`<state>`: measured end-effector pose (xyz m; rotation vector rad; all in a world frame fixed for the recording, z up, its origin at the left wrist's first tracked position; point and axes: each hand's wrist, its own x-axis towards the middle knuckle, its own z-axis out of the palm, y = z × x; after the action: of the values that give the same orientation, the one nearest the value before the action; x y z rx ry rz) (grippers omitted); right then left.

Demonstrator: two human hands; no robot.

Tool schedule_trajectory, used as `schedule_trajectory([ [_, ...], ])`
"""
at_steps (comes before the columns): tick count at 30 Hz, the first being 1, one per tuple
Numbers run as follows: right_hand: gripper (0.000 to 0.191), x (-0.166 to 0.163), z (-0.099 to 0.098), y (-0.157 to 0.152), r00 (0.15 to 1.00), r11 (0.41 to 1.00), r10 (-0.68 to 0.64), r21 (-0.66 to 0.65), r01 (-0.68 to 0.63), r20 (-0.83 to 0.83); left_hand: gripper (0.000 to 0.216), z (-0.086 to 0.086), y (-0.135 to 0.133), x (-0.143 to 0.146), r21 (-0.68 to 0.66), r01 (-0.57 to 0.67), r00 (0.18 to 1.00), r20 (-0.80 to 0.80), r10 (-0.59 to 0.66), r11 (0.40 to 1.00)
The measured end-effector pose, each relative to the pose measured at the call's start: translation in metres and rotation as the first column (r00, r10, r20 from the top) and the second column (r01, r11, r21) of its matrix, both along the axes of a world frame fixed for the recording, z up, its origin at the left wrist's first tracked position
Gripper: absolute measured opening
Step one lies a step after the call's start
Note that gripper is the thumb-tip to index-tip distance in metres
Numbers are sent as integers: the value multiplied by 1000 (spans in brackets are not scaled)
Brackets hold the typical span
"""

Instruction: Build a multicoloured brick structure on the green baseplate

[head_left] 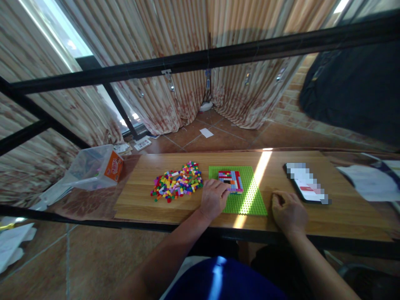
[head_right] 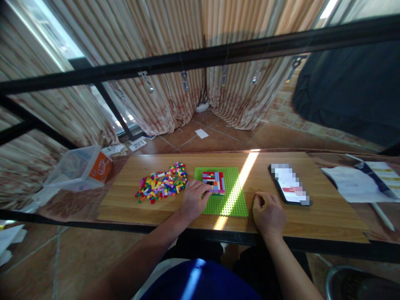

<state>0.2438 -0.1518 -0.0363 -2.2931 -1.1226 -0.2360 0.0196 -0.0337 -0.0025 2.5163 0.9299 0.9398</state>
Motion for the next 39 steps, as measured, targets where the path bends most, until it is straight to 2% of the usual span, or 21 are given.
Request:
schedule_trajectory([
  [5, 26, -1, 1, 0, 1000, 1000, 5, 16, -6, 8, 17, 0, -2, -1, 50, 14, 1000, -25, -13, 999],
  [16, 27, 0, 1, 0, 1000, 1000, 11, 3, -11, -15, 22, 0, -5, 0, 116, -1, 999, -39, 5, 993],
  [31, 28, 3, -2, -2, 1000, 1000, 18, -17, -18, 7, 17, 4, -10, 3, 77, -15, 992, -127, 25, 997],
  [35, 29, 6, -5, -4, 1000, 999, 24, -21, -24, 18, 17, 3, -20, -5, 45, -34, 996, -81, 38, 998],
  [39, 30, 9, -6, -5, 1000, 999, 15, -49, -14, 9, 20, -2, -28, -27, 25, -99, 995, -27, 99, 995],
])
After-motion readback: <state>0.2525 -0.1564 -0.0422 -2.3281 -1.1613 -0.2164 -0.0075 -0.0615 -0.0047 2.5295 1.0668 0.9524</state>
